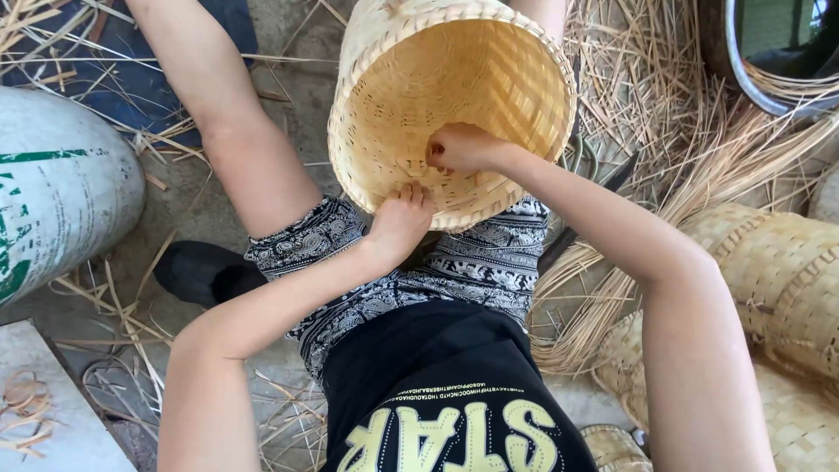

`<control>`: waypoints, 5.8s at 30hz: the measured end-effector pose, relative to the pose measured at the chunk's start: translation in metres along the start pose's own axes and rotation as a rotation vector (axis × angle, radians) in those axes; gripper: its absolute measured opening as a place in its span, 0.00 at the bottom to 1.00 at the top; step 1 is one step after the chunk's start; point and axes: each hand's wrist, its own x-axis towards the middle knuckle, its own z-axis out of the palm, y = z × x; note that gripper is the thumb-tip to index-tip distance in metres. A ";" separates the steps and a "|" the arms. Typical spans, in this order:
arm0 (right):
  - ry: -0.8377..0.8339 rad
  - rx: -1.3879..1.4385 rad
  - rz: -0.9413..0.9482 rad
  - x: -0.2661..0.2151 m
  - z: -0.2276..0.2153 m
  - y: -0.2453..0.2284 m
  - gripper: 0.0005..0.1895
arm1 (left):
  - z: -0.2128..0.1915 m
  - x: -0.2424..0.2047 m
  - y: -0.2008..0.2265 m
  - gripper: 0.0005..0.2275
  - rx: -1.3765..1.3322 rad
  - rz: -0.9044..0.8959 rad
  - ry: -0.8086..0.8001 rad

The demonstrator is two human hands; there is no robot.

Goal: Weaving and finishing multiple straw or bamboo baskets using hands and scissors.

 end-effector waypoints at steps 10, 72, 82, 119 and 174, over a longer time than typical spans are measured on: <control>0.092 -0.091 -0.140 0.013 0.038 0.001 0.16 | 0.006 0.001 -0.005 0.24 -0.020 0.008 0.086; 1.309 0.758 -0.015 -0.236 -0.005 0.051 0.10 | -0.091 0.044 -0.119 0.32 -1.490 -0.219 -0.432; 0.795 0.571 -0.262 -0.137 0.013 -0.038 0.13 | -0.080 0.037 -0.121 0.26 -1.879 -0.265 -0.427; 0.721 0.376 -0.257 -0.111 -0.020 -0.010 0.10 | -0.102 0.006 -0.122 0.28 -1.732 -0.439 -0.514; 1.129 0.012 -0.320 -0.109 -0.102 -0.038 0.10 | -0.185 0.066 -0.201 0.37 -0.673 -0.239 0.012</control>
